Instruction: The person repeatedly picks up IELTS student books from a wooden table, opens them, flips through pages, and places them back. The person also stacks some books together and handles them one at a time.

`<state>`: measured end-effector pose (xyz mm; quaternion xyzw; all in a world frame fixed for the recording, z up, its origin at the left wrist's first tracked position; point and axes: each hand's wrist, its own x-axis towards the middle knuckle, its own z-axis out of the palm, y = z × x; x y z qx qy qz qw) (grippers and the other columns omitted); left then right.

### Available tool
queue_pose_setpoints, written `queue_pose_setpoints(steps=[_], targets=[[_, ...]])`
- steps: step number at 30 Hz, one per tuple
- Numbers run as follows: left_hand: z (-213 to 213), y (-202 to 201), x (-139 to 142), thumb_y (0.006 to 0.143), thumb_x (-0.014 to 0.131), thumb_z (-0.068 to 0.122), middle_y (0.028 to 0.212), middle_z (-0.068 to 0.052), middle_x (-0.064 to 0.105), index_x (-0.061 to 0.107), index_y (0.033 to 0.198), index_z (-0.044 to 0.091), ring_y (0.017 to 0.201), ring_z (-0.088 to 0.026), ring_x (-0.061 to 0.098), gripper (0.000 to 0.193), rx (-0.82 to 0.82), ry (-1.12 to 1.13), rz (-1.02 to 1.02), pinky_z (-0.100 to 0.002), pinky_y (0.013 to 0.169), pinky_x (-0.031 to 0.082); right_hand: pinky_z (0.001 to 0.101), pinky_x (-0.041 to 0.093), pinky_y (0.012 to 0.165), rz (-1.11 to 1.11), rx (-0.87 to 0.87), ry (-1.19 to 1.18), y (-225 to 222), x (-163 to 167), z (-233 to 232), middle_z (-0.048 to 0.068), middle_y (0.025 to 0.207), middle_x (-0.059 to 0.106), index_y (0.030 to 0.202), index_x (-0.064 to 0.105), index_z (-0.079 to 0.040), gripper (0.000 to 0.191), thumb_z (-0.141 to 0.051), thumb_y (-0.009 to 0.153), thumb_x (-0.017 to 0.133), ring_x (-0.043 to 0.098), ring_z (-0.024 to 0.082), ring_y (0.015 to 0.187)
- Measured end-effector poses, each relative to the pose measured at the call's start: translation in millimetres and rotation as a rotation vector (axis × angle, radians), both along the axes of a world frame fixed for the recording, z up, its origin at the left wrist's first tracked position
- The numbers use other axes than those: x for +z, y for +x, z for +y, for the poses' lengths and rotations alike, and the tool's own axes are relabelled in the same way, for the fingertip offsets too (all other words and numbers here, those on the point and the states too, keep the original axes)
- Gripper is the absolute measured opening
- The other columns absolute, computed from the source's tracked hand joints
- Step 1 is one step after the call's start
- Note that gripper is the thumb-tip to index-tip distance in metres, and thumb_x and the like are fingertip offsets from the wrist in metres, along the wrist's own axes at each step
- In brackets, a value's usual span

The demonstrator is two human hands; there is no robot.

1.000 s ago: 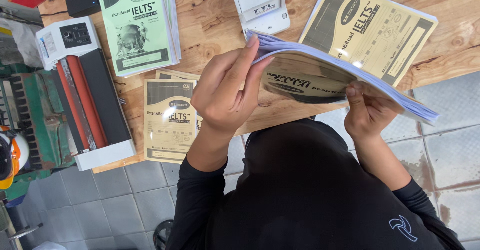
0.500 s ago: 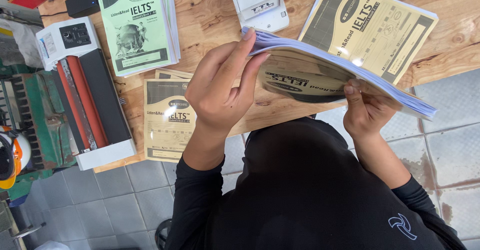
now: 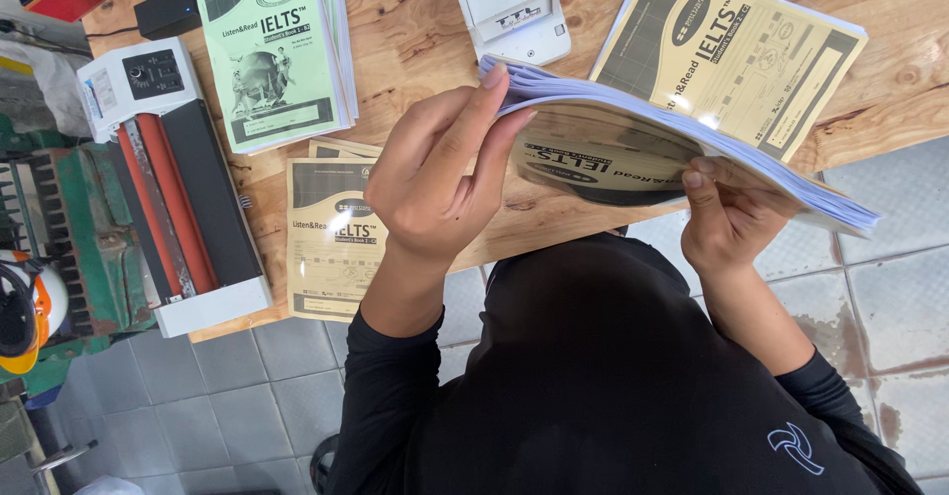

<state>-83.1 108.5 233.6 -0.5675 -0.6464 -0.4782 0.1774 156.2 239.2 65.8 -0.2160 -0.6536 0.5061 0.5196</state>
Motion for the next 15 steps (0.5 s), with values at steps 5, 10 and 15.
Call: queue_pose_setpoints(steps=[5, 10, 15], targets=[[0.8, -0.4, 1.1, 0.094, 0.09, -0.001, 0.104, -0.008, 0.07, 0.067, 0.13, 0.005, 0.087, -0.013, 0.072, 0.043, 0.003, 0.006, 0.015, -0.022, 0.068, 0.059, 0.023, 0.056, 0.095, 0.007, 0.021, -0.081, 0.8, 1.0, -0.7, 0.008, 0.115, 0.07, 0.117, 0.062, 0.002, 0.012, -0.001, 0.107, 0.07, 0.068, 0.012, 0.101], [-0.8, -0.6, 2.3, 0.094, 0.09, -0.001, 0.105, -0.008, 0.071, 0.068, 0.13, 0.007, 0.087, -0.013, 0.072, 0.043, 0.0, 0.003, 0.01, -0.022, 0.067, 0.059, 0.0251, 0.056, 0.1, 0.016, 0.018, 0.021, -0.1, 0.8, 0.6, 0.009, 0.126, 0.068, 0.114, 0.067, 0.002, 0.007, 0.001, 0.108, 0.071, 0.066, 0.014, 0.111], [-0.1, -0.8, 3.6, 0.094, 0.091, 0.0, 0.106, -0.007, 0.07, 0.068, 0.13, 0.009, 0.085, -0.013, 0.072, 0.044, 0.015, -0.001, 0.003, -0.022, 0.068, 0.059, 0.026, 0.051, 0.107, 0.03, 0.013, 0.002, -0.9, 0.1, 0.7, 0.007, 0.131, 0.064, 0.116, 0.067, 0.002, 0.01, -0.001, 0.107, 0.072, 0.063, 0.014, 0.119]])
